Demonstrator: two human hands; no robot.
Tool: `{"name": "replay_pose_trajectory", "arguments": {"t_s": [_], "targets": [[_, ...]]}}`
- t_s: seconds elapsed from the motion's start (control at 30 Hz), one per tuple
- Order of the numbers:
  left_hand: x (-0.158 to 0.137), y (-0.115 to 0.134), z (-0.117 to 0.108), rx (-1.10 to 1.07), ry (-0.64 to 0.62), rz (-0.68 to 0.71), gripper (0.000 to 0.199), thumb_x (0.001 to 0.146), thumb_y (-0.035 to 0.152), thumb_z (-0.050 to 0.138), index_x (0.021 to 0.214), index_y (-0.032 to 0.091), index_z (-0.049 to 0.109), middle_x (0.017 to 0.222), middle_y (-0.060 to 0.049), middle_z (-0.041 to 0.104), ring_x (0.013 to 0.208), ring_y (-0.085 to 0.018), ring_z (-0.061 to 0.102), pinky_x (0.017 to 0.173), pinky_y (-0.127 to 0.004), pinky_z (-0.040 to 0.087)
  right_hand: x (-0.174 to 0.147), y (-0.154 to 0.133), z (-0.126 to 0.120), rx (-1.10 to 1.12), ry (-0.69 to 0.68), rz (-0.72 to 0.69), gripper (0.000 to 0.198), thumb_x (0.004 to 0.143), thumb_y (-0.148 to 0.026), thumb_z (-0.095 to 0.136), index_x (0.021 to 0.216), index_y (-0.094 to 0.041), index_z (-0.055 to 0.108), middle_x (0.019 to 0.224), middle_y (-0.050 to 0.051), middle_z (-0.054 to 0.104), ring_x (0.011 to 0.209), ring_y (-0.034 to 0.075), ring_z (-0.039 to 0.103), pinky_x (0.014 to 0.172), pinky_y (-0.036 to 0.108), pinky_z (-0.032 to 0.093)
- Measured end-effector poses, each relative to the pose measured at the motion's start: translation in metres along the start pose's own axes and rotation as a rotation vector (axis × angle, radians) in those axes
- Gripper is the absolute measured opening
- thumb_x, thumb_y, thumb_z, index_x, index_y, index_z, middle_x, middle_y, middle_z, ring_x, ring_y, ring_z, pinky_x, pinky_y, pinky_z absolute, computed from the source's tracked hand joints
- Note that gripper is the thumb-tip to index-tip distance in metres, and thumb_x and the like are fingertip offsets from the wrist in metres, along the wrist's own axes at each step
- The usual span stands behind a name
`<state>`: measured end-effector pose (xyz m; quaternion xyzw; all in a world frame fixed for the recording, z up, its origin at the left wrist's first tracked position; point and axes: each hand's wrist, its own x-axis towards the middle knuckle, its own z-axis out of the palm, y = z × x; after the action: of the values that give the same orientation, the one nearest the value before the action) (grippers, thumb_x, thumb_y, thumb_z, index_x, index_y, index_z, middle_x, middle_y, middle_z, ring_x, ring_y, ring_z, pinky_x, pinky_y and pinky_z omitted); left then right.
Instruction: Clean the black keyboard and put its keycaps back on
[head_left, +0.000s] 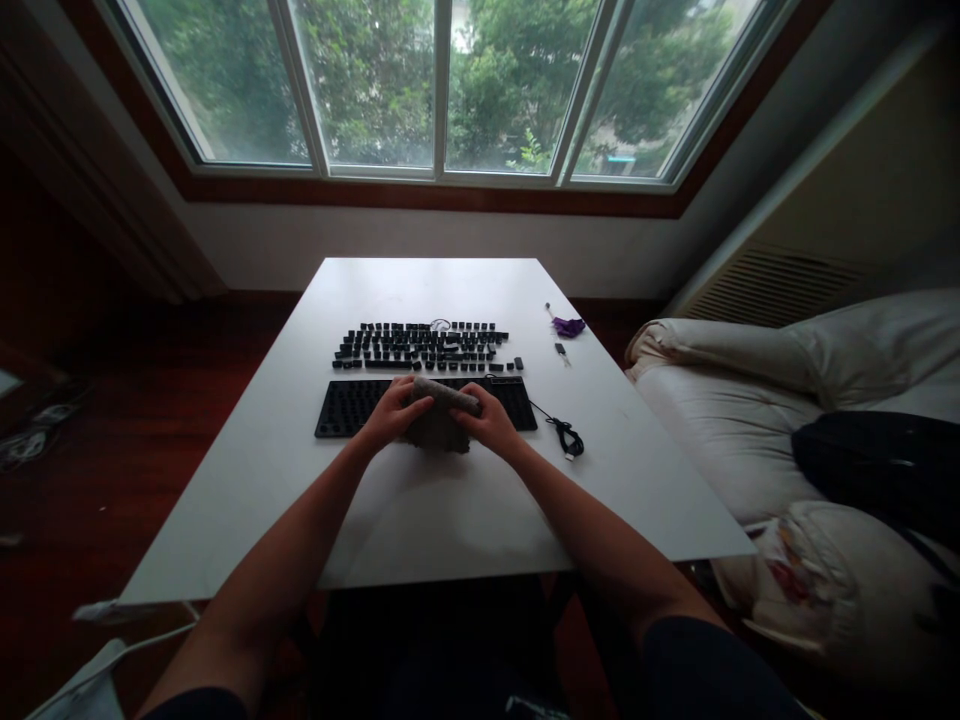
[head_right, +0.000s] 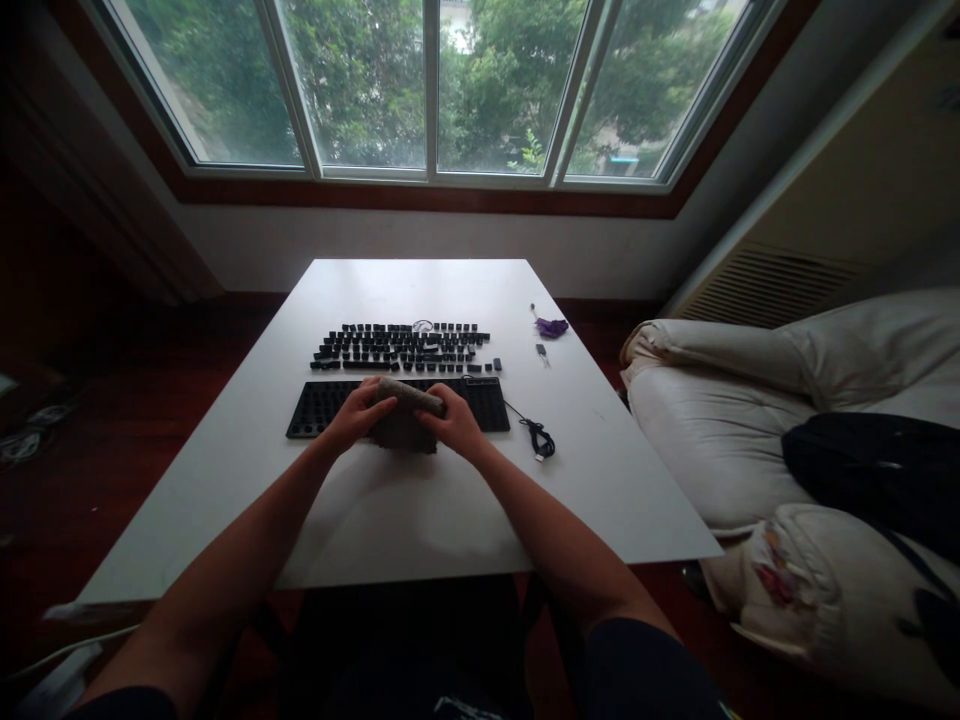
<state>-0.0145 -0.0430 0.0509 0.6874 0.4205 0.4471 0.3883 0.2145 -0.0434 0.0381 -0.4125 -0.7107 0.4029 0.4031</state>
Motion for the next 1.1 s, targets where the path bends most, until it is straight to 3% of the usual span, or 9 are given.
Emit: {"name": "replay_pose_trajectory", "arguments": {"t_s": [0.17,0.37,0.7,0.97,1.1], "targets": [[-0.001,-0.008,0.011,-0.333,0.021,-0.182,0.044,0.084,0.054,0.071,0.108,0.016,0.07,0.1,-0.005,0.069,0.093,-0.021,0.061,0.082,-0.03,0.048,0.002,0.003,0.002,0.212,0.114,0.09,0.038,0.082,-0.056,0.066,0.093,-0.024,0.05,0.083,0.0,0.054,0.077,0.018,0.051,0.068,0.028,0.044],[0.001,-0.016,0.023,-0.39,0.058,-0.215,0.041,0.087,0.054,0.066,0.106,0.017,0.065,0.094,-0.002,0.067,0.086,-0.017,0.059,0.076,-0.026,0.047,0.004,0.005,0.008,0.198,0.165,0.106,0.047,0.079,-0.056,0.072,0.109,-0.024,0.054,0.092,0.001,0.058,0.084,0.019,0.054,0.076,0.031,0.047],[0.0,-0.016,0.028,-0.503,0.128,-0.249,0.04,0.079,0.045,0.075,0.103,0.021,0.055,0.094,-0.001,0.068,0.084,-0.017,0.063,0.074,-0.026,0.048,0.003,0.008,0.013,0.407,0.108,0.149,0.037,0.079,-0.054,0.074,0.088,-0.021,0.061,0.081,0.0,0.059,0.078,0.018,0.054,0.072,0.03,0.046],[-0.003,-0.019,0.038,-0.775,0.162,-0.303,0.047,0.077,0.041,0.081,0.112,0.022,0.056,0.092,0.002,0.066,0.075,-0.012,0.06,0.069,-0.023,0.048,0.0,0.014,0.026,0.738,0.043,0.181,0.035,0.078,-0.045,0.08,0.101,-0.021,0.069,0.093,0.001,0.068,0.085,0.018,0.06,0.079,0.03,0.048],[-0.004,-0.018,0.045,-0.724,0.14,-0.247,0.042,0.08,0.042,0.08,0.109,0.021,0.058,0.095,0.0,0.066,0.079,-0.012,0.06,0.07,-0.022,0.046,-0.001,0.014,0.025,0.832,-0.059,0.219,0.033,0.077,-0.04,0.083,0.101,-0.021,0.072,0.091,0.001,0.069,0.081,0.016,0.061,0.076,0.027,0.048]]}}
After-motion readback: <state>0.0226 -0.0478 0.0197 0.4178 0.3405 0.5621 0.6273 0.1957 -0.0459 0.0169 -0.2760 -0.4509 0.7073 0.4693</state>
